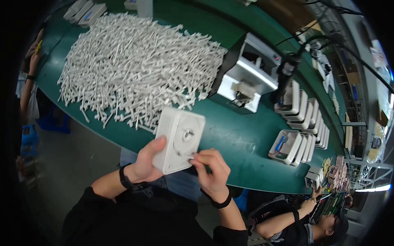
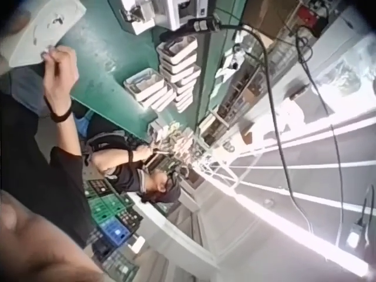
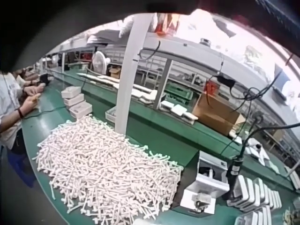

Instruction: Assembling small electronic components into a white plastic housing using an electric screwdriver.

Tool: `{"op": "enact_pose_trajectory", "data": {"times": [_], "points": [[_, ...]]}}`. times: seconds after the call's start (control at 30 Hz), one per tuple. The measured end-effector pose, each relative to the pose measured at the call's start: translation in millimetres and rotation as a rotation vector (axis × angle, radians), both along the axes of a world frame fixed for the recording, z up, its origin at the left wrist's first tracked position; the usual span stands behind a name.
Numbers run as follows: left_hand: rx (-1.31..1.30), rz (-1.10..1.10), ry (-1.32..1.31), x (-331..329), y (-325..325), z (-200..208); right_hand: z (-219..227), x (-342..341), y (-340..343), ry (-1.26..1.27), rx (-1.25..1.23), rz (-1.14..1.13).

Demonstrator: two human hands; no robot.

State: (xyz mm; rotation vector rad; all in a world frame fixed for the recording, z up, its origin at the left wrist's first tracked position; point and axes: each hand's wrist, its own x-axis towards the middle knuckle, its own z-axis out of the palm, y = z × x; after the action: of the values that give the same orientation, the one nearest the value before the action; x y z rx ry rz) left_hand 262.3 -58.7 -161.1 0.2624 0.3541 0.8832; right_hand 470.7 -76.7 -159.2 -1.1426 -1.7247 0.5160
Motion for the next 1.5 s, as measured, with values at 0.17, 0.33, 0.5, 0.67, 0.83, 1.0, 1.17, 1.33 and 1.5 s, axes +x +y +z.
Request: {"op": "enact_pose_trajectory", "data": {"times": [0.17,0.33,0.5,0.67,0.83,1.0,1.17,1.33,1.5], "points": [[0.881,-0.028,0.887,-2.9,16.1,10.6,41.0,58.5,88.1,0.282,0.070,-0.247],[1.612,-0.121,1.490,31.2,8.7,27.5,76.1,121.8,195.2,-0.325,0.294,-0.497],[1.513,0.033,1.362,7.0,15.7,-2.5,78.4,130.3,190.2,-0.086,-0.223,-0.363],[1.278,0.055,1.220,-2.9,18.1,-23.8,118.8,72.8,122.2,0.524,0.170,-0.244],[1.275,0.167,1.306,5.0,21.1,-17.9,135.5,26.3,129.9,0.700,0.219,0.123],[1.255,0.220,1.328,5.5,21.3,-24.0,116.3,11.7,157.2,0.588,0.214,-0.016],[1.214,0.224,1.286,5.3,22.4,-26.7,118.6,10.3,150.6,0.585,0.161,-0.054],[1.187,0.238,1.273,5.1,21.2,-27.9,127.4,1.2,89.0,0.663,0.113,0.186],[1.186,0.223,1.271,5.1,21.2,-28.6,109.7,-31.5,57.2,0.606,0.015,0.244]]}}
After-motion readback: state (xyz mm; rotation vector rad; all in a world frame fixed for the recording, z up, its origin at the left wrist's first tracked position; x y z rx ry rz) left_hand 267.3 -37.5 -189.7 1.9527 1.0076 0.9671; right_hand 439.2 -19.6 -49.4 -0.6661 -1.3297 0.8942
